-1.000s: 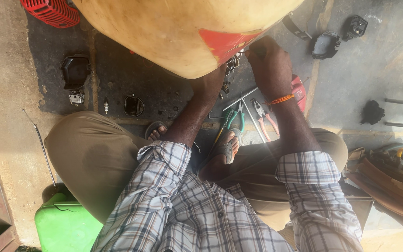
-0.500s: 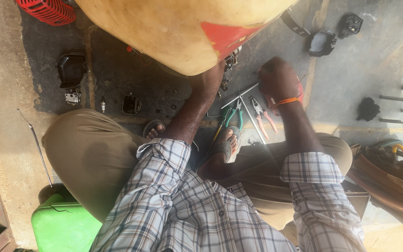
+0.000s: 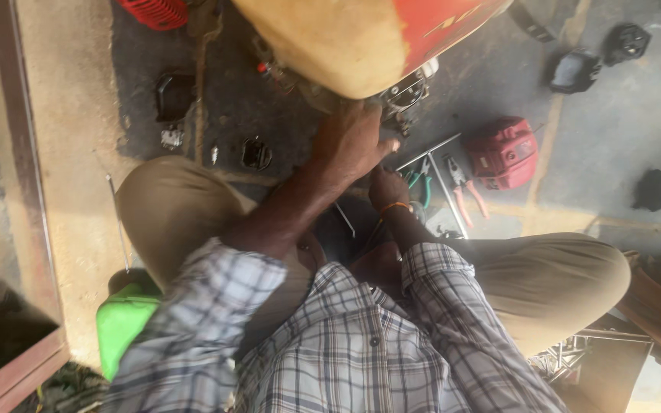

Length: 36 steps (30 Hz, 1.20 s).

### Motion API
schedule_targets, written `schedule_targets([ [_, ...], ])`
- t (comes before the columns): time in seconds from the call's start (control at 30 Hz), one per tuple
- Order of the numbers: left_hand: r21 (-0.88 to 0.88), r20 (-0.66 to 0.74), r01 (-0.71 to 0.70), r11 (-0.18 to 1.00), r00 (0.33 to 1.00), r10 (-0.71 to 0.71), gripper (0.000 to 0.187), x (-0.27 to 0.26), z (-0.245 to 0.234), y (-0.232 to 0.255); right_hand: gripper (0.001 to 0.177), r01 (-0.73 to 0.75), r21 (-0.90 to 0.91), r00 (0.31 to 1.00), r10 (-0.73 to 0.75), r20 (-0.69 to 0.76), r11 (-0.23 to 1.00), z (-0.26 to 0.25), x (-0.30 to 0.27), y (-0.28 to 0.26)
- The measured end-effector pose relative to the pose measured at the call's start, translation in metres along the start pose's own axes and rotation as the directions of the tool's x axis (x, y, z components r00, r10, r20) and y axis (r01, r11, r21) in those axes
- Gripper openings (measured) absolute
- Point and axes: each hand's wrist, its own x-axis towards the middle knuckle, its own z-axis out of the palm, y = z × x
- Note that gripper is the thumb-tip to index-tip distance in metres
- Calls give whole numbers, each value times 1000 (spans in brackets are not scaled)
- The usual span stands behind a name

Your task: The person sits on the floor and uses a wrench to loosen and remove bolts from a small engine attached to a yellow tank. They remove a metal cover and continue adjusting internal components with their hands and tools.

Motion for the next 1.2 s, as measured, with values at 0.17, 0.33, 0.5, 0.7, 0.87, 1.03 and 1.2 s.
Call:
schedule_targets([
  [0.17,61,368,43,997,928,-63,51,-51,-76,-27,37,295,-348,948,-317,-9,890,51,-11,-29],
  [0.33,160,192,294,942,927,-322,39,-40,-76,-68,30,325,-290,943,-287,165,900,88,-25,-70],
  [0.5,138,212,235,962,942,-260,45,-21,-45,-86,33,367,-158,928,-350,124,917,59,-27,-73],
  [0.7,118,105,189,975,974,-202,36,-10,-31,-80,29,279,573,769,-537,347,770,-66,-40,-56],
  [0.87,104,132,111,988,983,-124,33,-4,-28,-64,21,303,495,902,-413,128,814,-200,-47,-13],
  [1.03,92,156,97,991,982,-111,33,-1,-22,-67,26,89,649,996,-72,-52,756,-253,-39,-3],
  [1.2,84,156,138,987,976,-150,34,-5,-19,-74,28,65,765,998,-40,-51,641,-247,-17,-2],
])
